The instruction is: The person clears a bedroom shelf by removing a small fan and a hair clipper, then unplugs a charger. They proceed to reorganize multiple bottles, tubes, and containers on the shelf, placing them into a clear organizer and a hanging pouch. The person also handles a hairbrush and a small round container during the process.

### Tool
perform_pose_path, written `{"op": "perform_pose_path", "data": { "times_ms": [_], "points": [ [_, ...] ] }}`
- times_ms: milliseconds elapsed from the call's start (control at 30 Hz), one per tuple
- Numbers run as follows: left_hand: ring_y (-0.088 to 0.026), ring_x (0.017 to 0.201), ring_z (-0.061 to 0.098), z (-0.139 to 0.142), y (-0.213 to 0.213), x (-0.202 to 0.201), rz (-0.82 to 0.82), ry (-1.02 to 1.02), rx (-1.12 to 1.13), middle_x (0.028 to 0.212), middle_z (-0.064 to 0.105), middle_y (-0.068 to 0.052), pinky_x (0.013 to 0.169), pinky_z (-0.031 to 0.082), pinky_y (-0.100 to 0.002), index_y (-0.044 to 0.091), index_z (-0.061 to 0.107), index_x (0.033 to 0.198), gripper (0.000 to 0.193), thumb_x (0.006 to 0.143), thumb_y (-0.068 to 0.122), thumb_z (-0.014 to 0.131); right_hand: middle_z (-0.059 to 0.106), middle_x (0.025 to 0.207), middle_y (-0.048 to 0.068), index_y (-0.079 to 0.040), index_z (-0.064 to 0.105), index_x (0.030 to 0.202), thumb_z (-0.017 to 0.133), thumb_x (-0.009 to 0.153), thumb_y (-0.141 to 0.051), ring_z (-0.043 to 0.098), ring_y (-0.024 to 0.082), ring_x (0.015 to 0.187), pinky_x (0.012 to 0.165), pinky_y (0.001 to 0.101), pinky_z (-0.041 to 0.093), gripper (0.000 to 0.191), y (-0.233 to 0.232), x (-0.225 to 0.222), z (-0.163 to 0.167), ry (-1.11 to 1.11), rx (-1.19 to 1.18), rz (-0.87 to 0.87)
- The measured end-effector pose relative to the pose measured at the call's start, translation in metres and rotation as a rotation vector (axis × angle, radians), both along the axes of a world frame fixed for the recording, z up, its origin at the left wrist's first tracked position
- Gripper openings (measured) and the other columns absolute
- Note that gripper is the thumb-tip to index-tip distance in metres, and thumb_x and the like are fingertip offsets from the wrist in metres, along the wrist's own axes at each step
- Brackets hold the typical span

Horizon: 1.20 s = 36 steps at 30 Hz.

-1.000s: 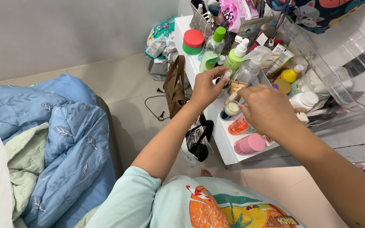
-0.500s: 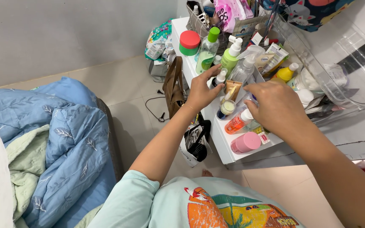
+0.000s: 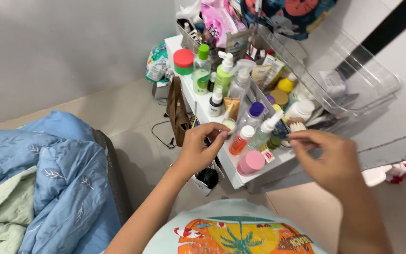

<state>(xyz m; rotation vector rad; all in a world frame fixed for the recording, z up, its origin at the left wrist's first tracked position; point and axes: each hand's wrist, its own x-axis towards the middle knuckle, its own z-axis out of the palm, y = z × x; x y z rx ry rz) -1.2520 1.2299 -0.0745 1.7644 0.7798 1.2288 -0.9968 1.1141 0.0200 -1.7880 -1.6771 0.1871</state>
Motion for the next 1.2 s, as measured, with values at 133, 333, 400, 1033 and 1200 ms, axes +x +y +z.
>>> {"op": "perform_pose_path", "data": {
  "times_ms": [133, 333, 400, 1033, 1200],
  "points": [
    [-0.007, 0.062, 0.059, -0.009, -0.021, -0.007, -0.023, 0.055, -0.079, 0.072, 0.069, -0.004, 0.06, 0.05, -0.025, 0.001, 0.075, 0.102, 0.015, 0.094, 0.014, 0.071, 0.079, 0.092, 0.01, -0.008, 0.077, 0.116, 0.075, 0.089, -0.013, 0.074, 0.013, 0.085, 0.074, 0.0292, 0.056, 0.027, -0.028, 0.046, -0.005, 0.025, -0.11, -0.218],
    [-0.005, 0.065, 0.058, -0.018, -0.023, -0.012, 0.033, 0.064, -0.114, 0.072, 0.069, -0.002, 0.06, 0.048, -0.024, 0.0, 0.074, 0.099, 0.016, 0.096, 0.015, 0.069, 0.079, 0.089, 0.008, -0.007, 0.077, 0.113, 0.075, 0.089, -0.015, 0.073, 0.013, 0.079, 0.075, 0.0276, 0.057, 0.025, -0.024, 0.057, -0.027, 0.119, -0.104, -0.128],
    [-0.005, 0.065, 0.057, -0.021, -0.024, -0.013, 0.063, 0.082, -0.126, 0.071, 0.068, -0.002, 0.059, 0.047, -0.025, 0.0, 0.074, 0.099, 0.017, 0.096, 0.016, 0.069, 0.079, 0.089, 0.008, -0.007, 0.077, 0.112, 0.075, 0.089, -0.015, 0.073, 0.012, 0.079, 0.075, 0.0281, 0.057, 0.024, -0.017, 0.052, -0.033, 0.093, -0.121, -0.074],
    [-0.012, 0.058, 0.056, -0.022, -0.055, -0.028, 0.067, 0.225, -0.126, 0.069, 0.067, -0.007, 0.056, 0.048, -0.028, -0.001, 0.072, 0.093, 0.022, 0.095, 0.02, 0.071, 0.071, 0.066, 0.009, -0.001, 0.072, 0.079, 0.082, 0.082, -0.024, 0.066, 0.014, 0.061, 0.063, 0.03, 0.054, 0.025, -0.021, 0.01, -0.046, 0.045, -0.28, -0.068],
    [-0.019, 0.065, 0.064, 0.024, -0.019, -0.039, 0.123, 0.27, 0.071, 0.079, 0.07, -0.01, 0.06, 0.052, -0.031, -0.001, 0.073, 0.088, 0.024, 0.094, 0.023, 0.072, 0.071, 0.072, 0.007, 0.001, 0.073, 0.084, 0.076, 0.087, -0.018, 0.065, 0.015, 0.064, 0.063, 0.0297, 0.054, 0.019, -0.005, 0.002, 0.0, 0.126, -0.133, 0.114]
  ]
}}
